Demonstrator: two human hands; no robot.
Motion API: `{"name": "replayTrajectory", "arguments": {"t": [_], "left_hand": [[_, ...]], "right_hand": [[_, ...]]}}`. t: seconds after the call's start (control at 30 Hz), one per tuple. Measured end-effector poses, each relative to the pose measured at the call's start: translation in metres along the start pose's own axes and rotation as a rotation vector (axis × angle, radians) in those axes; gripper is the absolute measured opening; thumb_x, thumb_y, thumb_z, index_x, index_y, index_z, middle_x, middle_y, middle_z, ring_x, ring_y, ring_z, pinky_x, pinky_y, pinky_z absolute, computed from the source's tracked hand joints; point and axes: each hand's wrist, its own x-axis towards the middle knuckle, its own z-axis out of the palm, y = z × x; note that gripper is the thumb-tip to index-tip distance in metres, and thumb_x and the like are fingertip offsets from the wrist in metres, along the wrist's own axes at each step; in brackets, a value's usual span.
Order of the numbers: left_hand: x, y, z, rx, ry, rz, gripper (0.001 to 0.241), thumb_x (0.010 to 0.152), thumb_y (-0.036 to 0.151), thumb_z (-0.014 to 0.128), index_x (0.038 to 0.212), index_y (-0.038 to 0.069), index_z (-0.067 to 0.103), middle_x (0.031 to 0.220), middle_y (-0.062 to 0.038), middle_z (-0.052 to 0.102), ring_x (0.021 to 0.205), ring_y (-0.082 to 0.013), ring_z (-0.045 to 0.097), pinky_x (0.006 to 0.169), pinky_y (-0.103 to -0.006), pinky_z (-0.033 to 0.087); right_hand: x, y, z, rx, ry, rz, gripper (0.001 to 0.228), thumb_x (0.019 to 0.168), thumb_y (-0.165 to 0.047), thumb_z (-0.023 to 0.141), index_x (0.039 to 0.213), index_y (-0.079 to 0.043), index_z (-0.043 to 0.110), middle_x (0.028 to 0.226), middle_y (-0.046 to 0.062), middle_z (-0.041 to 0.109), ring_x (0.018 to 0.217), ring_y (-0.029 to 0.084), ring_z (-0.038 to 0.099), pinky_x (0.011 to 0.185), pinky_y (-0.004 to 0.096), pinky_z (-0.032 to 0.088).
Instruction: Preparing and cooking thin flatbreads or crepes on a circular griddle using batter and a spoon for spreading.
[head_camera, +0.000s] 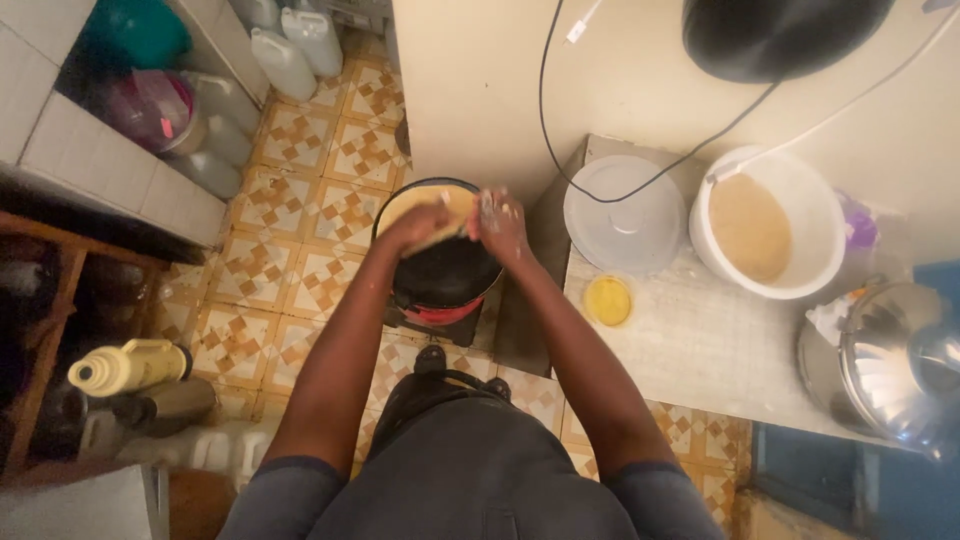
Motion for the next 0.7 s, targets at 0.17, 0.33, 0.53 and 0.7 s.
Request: {"name": "replayTrajectory", "arguments": {"t": [0.17,0.33,0.53,0.7], "left_hand": [[0.047,-0.072,0.056,0.356,0.327,-0.114,0.056,0.082,0.046,0.05,0.124,0.009,0.05,0.119,-0.012,0.054,0.115,-0.0304,0.049,0.088,-0.0441,0.047],[0.006,-0.03,0.061,0.649,0.214,-0.111,0.092,0.062,0.041,0.073,0.133,-0.003,0.034,0.142,-0.022,0.025,0.133,-0.0399,0.02,0.107,-0.0463,0.024],[0.042,-0.052,0.066,1.023,0.071,0.114,0.073,0.061,0.021,0.073,0.128,0.006,0.049,0.143,-0.016,0.032,0.133,-0.0369,0.025,0.107,-0.0458,0.024],[0.022,-0.034,0.07,0.69,0.233,-0.044,0.086,0.062,0.035,0.07,0.133,-0.001,0.038,0.142,-0.022,0.027,0.129,-0.0463,0.025,0.102,-0.0557,0.03]], "right_hand": [[-0.08,0.017,0.002,0.198,-0.033,-0.067,0.017,0.089,-0.023,0.04,0.083,-0.01,0.05,0.072,0.007,0.046,0.062,0.022,0.051,0.051,0.033,0.042],[-0.068,0.011,-0.141,1.109,-0.344,1.221,0.023,0.088,-0.025,0.043,0.086,-0.009,0.059,0.06,0.015,0.062,0.047,0.023,0.064,0.044,0.03,0.052],[-0.117,0.029,-0.185,1.29,0.056,1.395,0.02,0.089,-0.012,0.037,0.086,0.0,0.053,0.063,0.017,0.057,0.049,0.023,0.059,0.046,0.032,0.053],[-0.152,0.054,-0.2,1.032,0.32,1.251,0.029,0.094,-0.024,0.038,0.082,-0.003,0.055,0.061,0.016,0.057,0.048,0.022,0.059,0.048,0.031,0.051]]}}
